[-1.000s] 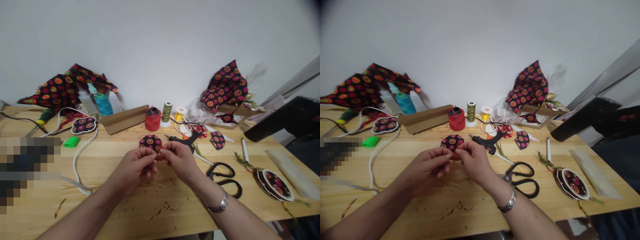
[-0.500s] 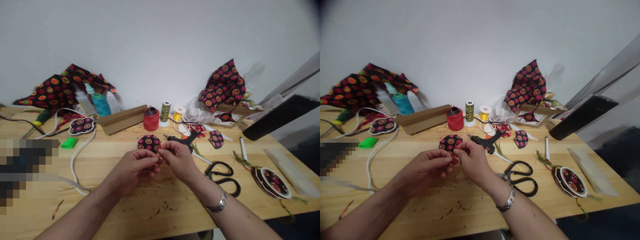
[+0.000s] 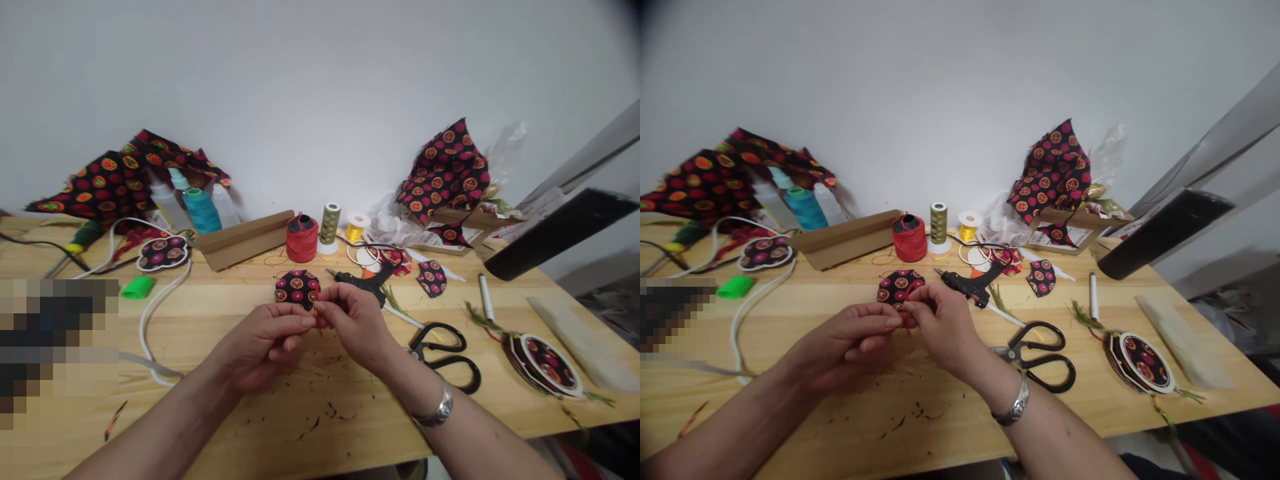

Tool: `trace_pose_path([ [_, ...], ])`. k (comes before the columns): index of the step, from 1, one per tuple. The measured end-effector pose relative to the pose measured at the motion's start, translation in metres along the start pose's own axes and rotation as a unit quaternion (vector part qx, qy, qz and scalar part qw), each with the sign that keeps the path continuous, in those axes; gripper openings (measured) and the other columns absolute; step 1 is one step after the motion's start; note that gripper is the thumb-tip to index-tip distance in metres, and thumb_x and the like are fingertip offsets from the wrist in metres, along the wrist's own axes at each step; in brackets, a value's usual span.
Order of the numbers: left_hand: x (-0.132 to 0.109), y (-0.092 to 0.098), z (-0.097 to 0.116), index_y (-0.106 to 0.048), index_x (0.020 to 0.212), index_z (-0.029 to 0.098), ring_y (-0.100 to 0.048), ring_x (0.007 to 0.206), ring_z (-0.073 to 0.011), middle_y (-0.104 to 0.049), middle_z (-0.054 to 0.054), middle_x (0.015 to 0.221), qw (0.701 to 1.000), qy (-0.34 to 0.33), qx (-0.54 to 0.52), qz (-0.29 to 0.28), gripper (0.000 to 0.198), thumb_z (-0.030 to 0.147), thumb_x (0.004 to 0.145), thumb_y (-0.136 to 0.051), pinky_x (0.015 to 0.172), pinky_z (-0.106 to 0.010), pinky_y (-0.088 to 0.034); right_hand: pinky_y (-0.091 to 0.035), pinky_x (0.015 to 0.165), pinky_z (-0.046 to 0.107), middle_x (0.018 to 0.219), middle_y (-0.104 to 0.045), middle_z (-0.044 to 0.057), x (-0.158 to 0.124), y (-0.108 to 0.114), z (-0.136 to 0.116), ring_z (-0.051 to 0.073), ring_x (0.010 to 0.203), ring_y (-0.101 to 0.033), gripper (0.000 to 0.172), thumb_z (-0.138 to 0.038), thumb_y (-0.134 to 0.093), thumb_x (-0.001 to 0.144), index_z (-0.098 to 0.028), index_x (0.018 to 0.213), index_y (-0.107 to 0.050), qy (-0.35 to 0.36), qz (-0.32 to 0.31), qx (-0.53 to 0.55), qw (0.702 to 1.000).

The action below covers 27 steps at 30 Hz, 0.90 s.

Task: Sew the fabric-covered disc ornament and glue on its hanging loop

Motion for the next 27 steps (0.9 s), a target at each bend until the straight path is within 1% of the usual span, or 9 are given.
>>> trace_pose_path([
  [2,0.0,-0.002,-0.001,-0.064,0.062,0.012,-0.022,0.031,0.0015,-0.042,0.008,0.036,1.0,0.003,-0.001,-0.01,0.011,0.019,0.059,-0.072,0.031,-0.011,-0.009,-0.043,0.054,0.022,0.057,-0.057,-0.003,0.0,0.0,-0.002,0.01,0.053,-0.054,0.004,-0.02,-0.056,0.074,-0.019,0.07,-0.056,0.011,0.001,-0.02,1.0],
  [4,0.0,-0.002,0.0,-0.064,0.064,0.012,-0.023,0.032,0.0011,-0.042,0.008,0.038,1.0,-0.005,0.008,-0.012,0.012,0.02,0.06,-0.071,0.032,-0.011,-0.01,-0.042,0.055,0.022,0.058,-0.058,-0.003,0.0,0.001,-0.004,0.01,0.054,-0.053,0.005,-0.02,-0.057,0.074,-0.018,0.07,-0.057,0.025,0.008,-0.051,0.998],
  [7,0.001,0.002,0.002,-0.065,0.065,0.012,-0.027,0.034,-0.0004,-0.044,0.006,0.041,0.999,-0.03,0.042,0.012,0.013,0.022,0.061,-0.072,0.033,-0.012,-0.013,-0.041,0.058,0.023,0.063,-0.06,-0.002,0.0,0.004,-0.006,0.011,0.058,-0.052,0.004,-0.02,-0.058,0.074,-0.018,0.07,-0.059,0.042,0.023,-0.082,0.995],
  [10,0.001,0.007,0.01,-0.066,0.064,0.014,-0.034,0.037,-0.0032,-0.049,0.005,0.043,0.99,-0.078,0.106,0.046,0.012,0.025,0.062,-0.071,0.035,-0.015,-0.019,-0.04,0.057,0.023,0.064,-0.059,-0.002,0.001,0.005,-0.005,0.01,0.057,-0.05,0.005,-0.022,-0.058,0.074,-0.018,0.071,-0.059,0.042,0.023,-0.084,0.995],
  [15,-0.005,0.008,0.026,-0.069,0.065,0.016,-0.041,0.041,-0.0066,-0.054,0.004,0.046,0.956,-0.156,0.227,0.099,0.011,0.026,0.065,-0.068,0.041,-0.018,-0.029,-0.036,0.052,0.022,0.059,-0.053,-0.004,0.003,0.005,-0.001,0.009,0.053,-0.043,0.006,-0.024,-0.058,0.073,-0.018,0.071,-0.058,0.024,0.018,-0.056,0.998],
  [18,-0.009,0.007,0.034,-0.07,0.066,0.017,-0.048,0.049,-0.0094,-0.062,0.002,0.055,0.931,-0.2,0.28,0.123,0.007,0.024,0.065,-0.067,0.047,-0.02,-0.036,-0.033,0.049,0.021,0.057,-0.049,-0.004,0.003,0.002,0.002,0.008,0.05,-0.04,0.007,-0.024,-0.058,0.073,-0.018,0.07,-0.057,0.005,0.005,-0.022,1.0],
  [20,-0.012,0.005,0.038,-0.071,0.066,0.019,-0.055,0.059,-0.0127,-0.068,0.0,0.065,0.914,-0.234,0.304,0.129,0.006,0.022,0.066,-0.066,0.055,-0.021,-0.041,-0.033,0.048,0.021,0.057,-0.049,-0.004,0.004,0.001,0.004,0.008,0.05,-0.039,0.008,-0.025,-0.059,0.072,-0.017,0.07,-0.056,-0.004,0.0,-0.003,1.0],
  [22,-0.014,0.003,0.04,-0.071,0.067,0.02,-0.058,0.066,-0.015,-0.07,0.0,0.069,0.9,-0.255,0.328,0.132,0.006,0.021,0.067,-0.065,0.061,-0.022,-0.043,-0.032,0.048,0.021,0.057,-0.049,-0.004,0.003,0.001,0.004,0.008,0.05,-0.039,0.009,-0.026,-0.06,0.071,-0.017,0.07,-0.056,-0.011,-0.001,0.009,1.0],
  [27,-0.018,-0.001,0.043,-0.072,0.071,0.022,-0.061,0.07,-0.0166,-0.071,0.0,0.073,0.865,-0.301,0.379,0.13,0.009,0.023,0.072,-0.063,0.066,-0.024,-0.044,-0.033,0.05,0.022,0.058,-0.05,-0.004,0.003,0.001,0.003,0.008,0.051,-0.04,0.01,-0.026,-0.06,0.07,-0.017,0.069,-0.056,-0.014,-0.001,0.013,1.0],
])
Point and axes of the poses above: each hand's wrist, its own x-axis towards the middle knuckle, its own y-axis out of the back of the hand, z = x × y, the point moved 9 cm from there along x, towards the middle knuckle
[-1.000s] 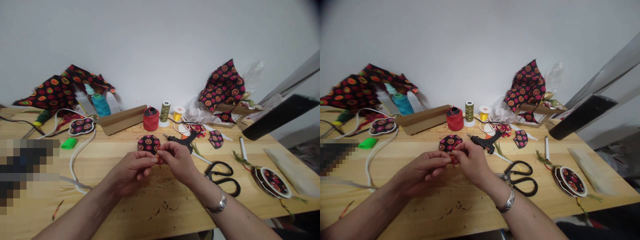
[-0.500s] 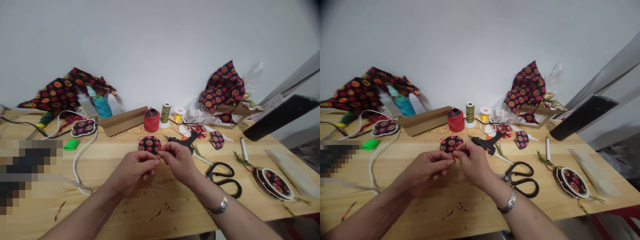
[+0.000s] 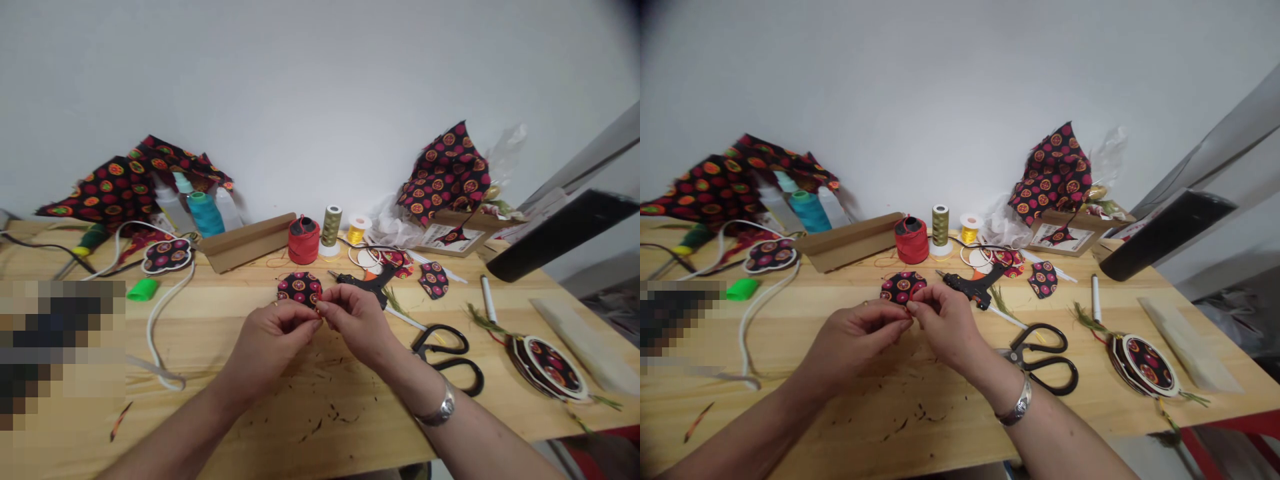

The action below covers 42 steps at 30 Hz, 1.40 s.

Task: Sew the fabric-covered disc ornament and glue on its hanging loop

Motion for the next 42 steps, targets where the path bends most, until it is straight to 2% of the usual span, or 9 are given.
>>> trace_pose_path([
  [7,-0.004,0.0,0.011,-0.072,0.078,0.021,-0.062,0.072,-0.0157,-0.069,-0.002,0.078,0.989,-0.125,0.074,0.033,0.012,0.019,0.076,-0.06,0.068,-0.026,-0.048,-0.035,0.051,0.022,0.06,-0.051,-0.004,0.001,-0.001,-0.002,0.008,0.053,-0.041,0.009,-0.025,-0.059,0.071,-0.016,0.07,-0.056,0.024,-0.004,-0.015,1.0],
  [12,-0.014,-0.002,0.027,-0.071,0.083,0.019,-0.062,0.069,-0.0149,-0.068,-0.004,0.077,0.949,-0.235,0.193,0.078,0.016,0.017,0.079,-0.056,0.063,-0.026,-0.049,-0.039,0.054,0.022,0.062,-0.054,-0.003,0.0,0.0,-0.003,0.009,0.055,-0.046,0.008,-0.024,-0.058,0.072,-0.016,0.072,-0.056,0.043,0.007,-0.022,0.999],
  [20,-0.023,-0.009,0.043,-0.068,0.089,0.015,-0.062,0.072,-0.0136,-0.066,-0.007,0.084,0.932,-0.294,0.199,0.078,0.019,0.009,0.079,-0.053,0.066,-0.022,-0.05,-0.042,0.062,0.023,0.068,-0.058,-0.001,-0.003,0.003,-0.005,0.012,0.065,-0.052,0.006,-0.021,-0.054,0.078,-0.017,0.076,-0.058,0.083,0.039,-0.111,0.99],
  [25,-0.019,-0.004,0.043,-0.068,0.082,0.015,-0.062,0.074,-0.0139,-0.066,-0.006,0.083,0.963,-0.236,0.12,0.047,0.02,0.007,0.077,-0.051,0.068,-0.023,-0.048,-0.04,0.057,0.021,0.065,-0.055,-0.002,-0.002,0.003,-0.003,0.01,0.059,-0.049,0.005,-0.02,-0.053,0.078,-0.017,0.075,-0.055,0.079,0.032,-0.122,0.989],
  [29,-0.007,-0.001,0.016,-0.068,0.079,0.018,-0.06,0.061,-0.0126,-0.066,-0.001,0.067,0.997,-0.079,0.015,0.02,0.014,0.017,0.078,-0.054,0.059,-0.023,-0.048,-0.039,0.054,0.021,0.062,-0.054,-0.003,-0.002,0.003,-0.004,0.01,0.056,-0.047,0.006,-0.021,-0.052,0.078,-0.018,0.074,-0.054,0.079,0.022,-0.115,0.99],
  [32,-0.003,-0.006,-0.007,-0.065,0.081,0.018,-0.058,0.053,-0.011,-0.065,0.002,0.061,0.996,0.042,-0.083,0.0,0.01,0.023,0.076,-0.058,0.05,-0.02,-0.045,-0.038,0.054,0.021,0.062,-0.053,-0.003,-0.002,0.003,-0.005,0.01,0.056,-0.046,0.005,-0.021,-0.053,0.078,-0.018,0.074,-0.054,0.077,0.019,-0.121,0.99],
  [34,-0.001,-0.008,-0.014,-0.064,0.083,0.018,-0.059,0.054,-0.0107,-0.065,0.002,0.065,0.989,0.075,-0.125,-0.004,0.011,0.024,0.075,-0.06,0.048,-0.019,-0.044,-0.038,0.054,0.021,0.063,-0.053,-0.003,-0.002,0.002,-0.006,0.01,0.056,-0.046,0.005,-0.02,-0.053,0.077,-0.018,0.073,-0.054,0.075,0.017,-0.129,0.989],
  [37,0.0,-0.005,-0.014,-0.065,0.09,0.02,-0.06,0.058,-0.0112,-0.068,0.001,0.072,0.993,0.07,-0.096,-0.001,0.016,0.024,0.074,-0.061,0.051,-0.02,-0.046,-0.038,0.054,0.021,0.062,-0.053,-0.003,-0.001,0.002,-0.005,0.01,0.056,-0.045,0.004,-0.02,-0.053,0.077,-0.018,0.073,-0.054,0.067,0.014,-0.137,0.988],
  [42,-0.002,0.003,0.006,-0.071,0.086,0.021,-0.062,0.077,-0.0163,-0.07,-0.002,0.083,0.996,-0.066,0.06,0.029,0.017,0.02,0.078,-0.056,0.072,-0.029,-0.047,-0.038,0.053,0.021,0.061,-0.052,-0.004,-0.002,0.001,-0.004,0.01,0.054,-0.045,0.005,-0.021,-0.053,0.078,-0.018,0.074,-0.055,0.07,0.009,-0.137,0.988],
])
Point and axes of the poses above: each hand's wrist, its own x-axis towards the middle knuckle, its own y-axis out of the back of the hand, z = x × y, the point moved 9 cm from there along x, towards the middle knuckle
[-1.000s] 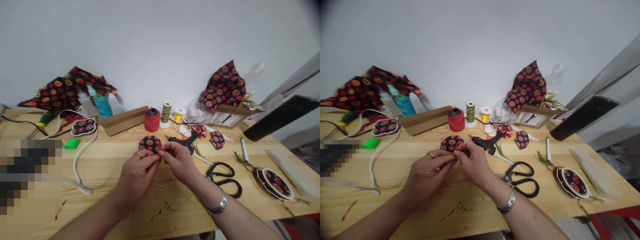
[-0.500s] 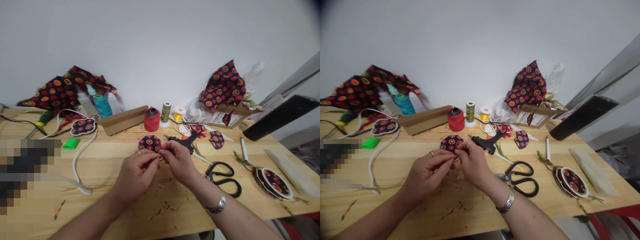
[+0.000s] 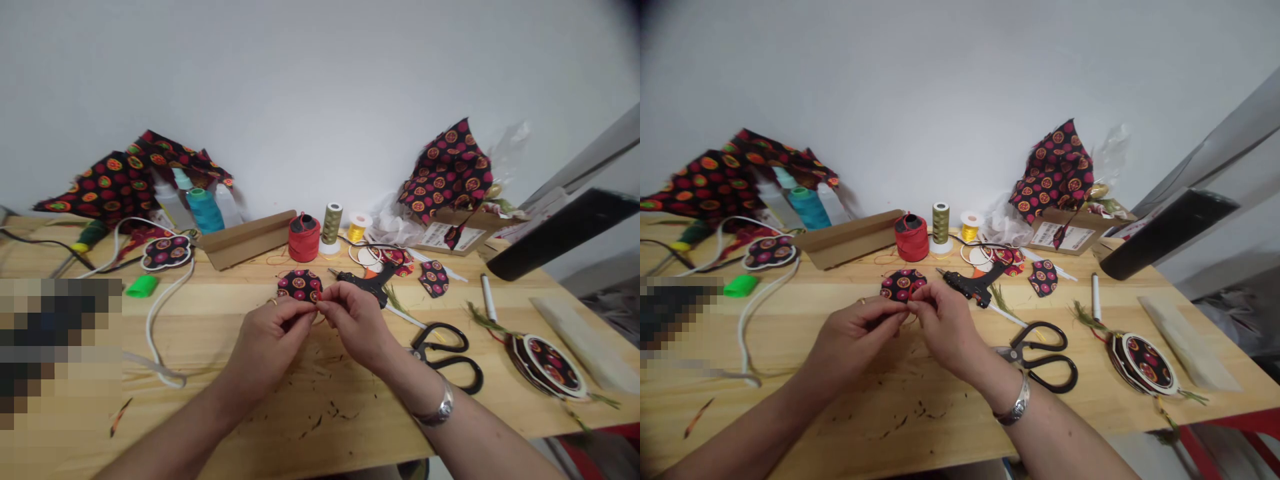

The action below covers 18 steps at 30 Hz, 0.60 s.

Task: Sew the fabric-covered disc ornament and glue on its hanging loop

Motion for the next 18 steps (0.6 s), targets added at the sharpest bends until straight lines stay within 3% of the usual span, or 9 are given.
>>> trace_pose_path([
  [3,-0.001,0.002,0.008,-0.072,0.085,0.019,-0.062,0.083,-0.0183,-0.069,-0.005,0.089,0.997,-0.058,0.042,0.016,0.019,0.021,0.079,-0.054,0.076,-0.032,-0.047,-0.038,0.053,0.021,0.06,-0.052,-0.004,-0.001,0.001,-0.003,0.01,0.054,-0.046,0.005,-0.02,-0.053,0.078,-0.018,0.074,-0.055,-0.002,-0.003,-0.015,1.0],
  [6,-0.001,0.004,0.011,-0.073,0.082,0.019,-0.062,0.087,-0.0196,-0.068,-0.006,0.095,0.996,-0.068,0.052,0.028,0.019,0.02,0.077,-0.054,0.08,-0.033,-0.046,-0.038,0.055,0.022,0.062,-0.054,-0.003,-0.001,0.003,-0.008,0.01,0.056,-0.047,0.005,-0.018,-0.054,0.077,-0.017,0.073,-0.056,0.004,0.0,-0.06,0.998],
  [9,0.001,-0.001,-0.002,-0.072,0.084,0.021,-0.064,0.073,-0.0171,-0.071,-0.002,0.075,1.0,0.03,-0.001,-0.008,0.019,0.021,0.076,-0.055,0.07,-0.029,-0.05,-0.039,0.057,0.022,0.062,-0.055,-0.003,-0.002,0.003,-0.011,0.01,0.056,-0.047,0.007,-0.016,-0.053,0.078,-0.017,0.073,-0.057,0.011,-0.001,-0.084,0.996],
  [12,-0.002,-0.012,-0.018,-0.07,0.085,0.02,-0.06,0.052,-0.013,-0.066,0.003,0.057,0.979,0.163,-0.103,-0.058,0.019,0.022,0.075,-0.054,0.049,-0.022,-0.047,-0.039,0.057,0.022,0.063,-0.057,-0.002,-0.002,0.002,-0.012,0.01,0.056,-0.048,0.008,-0.016,-0.052,0.078,-0.018,0.072,-0.057,0.015,-0.003,-0.09,0.996],
  [15,-0.002,-0.015,-0.018,-0.07,0.081,0.018,-0.058,0.052,-0.0115,-0.068,0.001,0.061,0.965,0.189,-0.172,-0.065,0.016,0.024,0.073,-0.058,0.047,-0.02,-0.045,-0.039,0.057,0.022,0.062,-0.056,-0.002,-0.002,0.001,-0.012,0.01,0.056,-0.048,0.008,-0.015,-0.053,0.076,-0.018,0.07,-0.057,0.014,-0.005,-0.093,0.996],
  [18,-0.002,-0.013,-0.018,-0.072,0.081,0.019,-0.057,0.05,-0.0113,-0.067,0.001,0.057,0.968,0.185,-0.159,-0.056,0.018,0.027,0.071,-0.06,0.047,-0.02,-0.044,-0.039,0.056,0.023,0.06,-0.055,-0.003,-0.002,0.002,-0.012,0.011,0.056,-0.048,0.007,-0.016,-0.053,0.076,-0.018,0.071,-0.057,0.015,-0.003,-0.094,0.995],
])
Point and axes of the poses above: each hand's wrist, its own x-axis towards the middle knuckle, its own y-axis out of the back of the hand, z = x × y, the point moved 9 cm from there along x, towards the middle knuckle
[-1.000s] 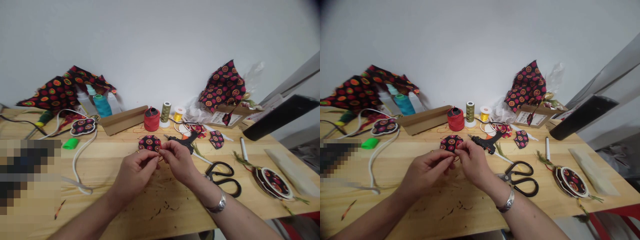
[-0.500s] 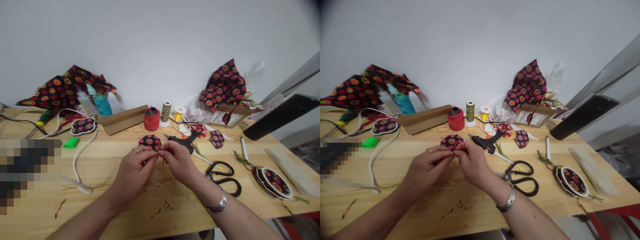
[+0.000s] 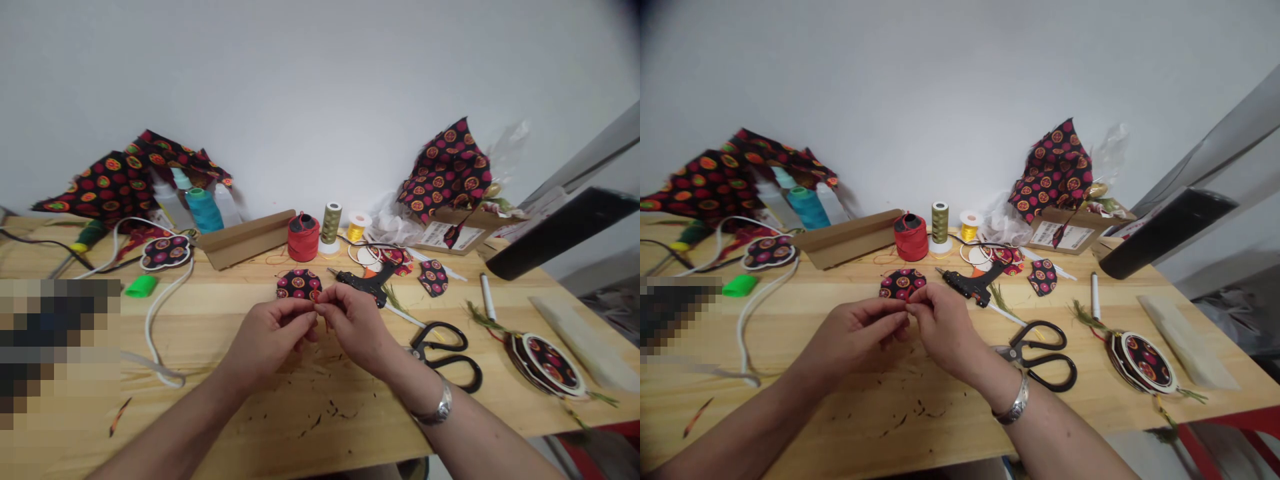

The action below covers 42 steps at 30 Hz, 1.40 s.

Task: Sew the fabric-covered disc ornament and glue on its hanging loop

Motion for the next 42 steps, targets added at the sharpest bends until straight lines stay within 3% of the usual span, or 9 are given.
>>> trace_pose_path([
  [9,-0.001,0.006,0.007,-0.073,0.078,0.022,-0.055,0.05,-0.0114,-0.064,0.004,0.053,0.997,-0.025,0.074,0.027,0.015,0.027,0.071,-0.061,0.048,-0.02,-0.04,-0.04,0.059,0.023,0.061,-0.056,-0.002,0.0,-0.001,0.003,0.011,0.059,-0.05,0.007,-0.019,-0.054,0.077,-0.018,0.072,-0.059,-0.002,0.0,0.013,1.0],
  [16,0.0,0.008,0.004,-0.072,0.073,0.02,-0.05,0.047,-0.0106,-0.059,0.004,0.05,0.999,-0.007,0.043,0.025,0.013,0.028,0.07,-0.062,0.046,-0.02,-0.036,-0.04,0.055,0.021,0.063,-0.058,-0.001,0.0,-0.002,0.006,0.011,0.058,-0.05,0.008,-0.021,-0.055,0.077,-0.018,0.075,-0.062,-0.01,0.001,0.044,0.999],
  [24,0.003,0.009,-0.003,-0.067,0.067,0.017,-0.043,0.045,-0.0075,-0.057,0.004,0.053,0.999,0.006,-0.029,0.018,0.016,0.032,0.071,-0.062,0.045,-0.019,-0.032,-0.036,0.047,0.019,0.062,-0.058,-0.001,0.003,-0.011,0.01,0.008,0.051,-0.045,0.021,-0.021,-0.048,0.081,-0.015,0.083,-0.067,-0.028,-0.066,0.099,0.993],
  [32,0.003,0.011,-0.004,-0.067,0.068,0.016,-0.044,0.045,-0.0081,-0.057,0.003,0.052,0.997,0.024,-0.062,0.03,0.016,0.032,0.068,-0.064,0.044,-0.019,-0.032,-0.042,0.063,0.024,0.072,-0.067,0.001,0.005,-0.002,0.011,0.013,0.068,-0.057,0.014,-0.022,-0.055,0.078,-0.017,0.078,-0.068,-0.027,-0.042,0.042,0.998],
  [42,0.002,0.017,-0.003,-0.069,0.068,0.016,-0.05,0.047,-0.0104,-0.064,0.0,0.058,0.996,0.023,-0.057,0.063,0.017,0.032,0.066,-0.066,0.045,-0.021,-0.034,-0.039,0.052,0.022,0.064,-0.064,0.0,0.001,0.007,0.004,0.012,0.057,-0.053,0.014,-0.029,-0.058,0.076,-0.018,0.071,-0.064,-0.012,0.009,0.008,1.0],
])
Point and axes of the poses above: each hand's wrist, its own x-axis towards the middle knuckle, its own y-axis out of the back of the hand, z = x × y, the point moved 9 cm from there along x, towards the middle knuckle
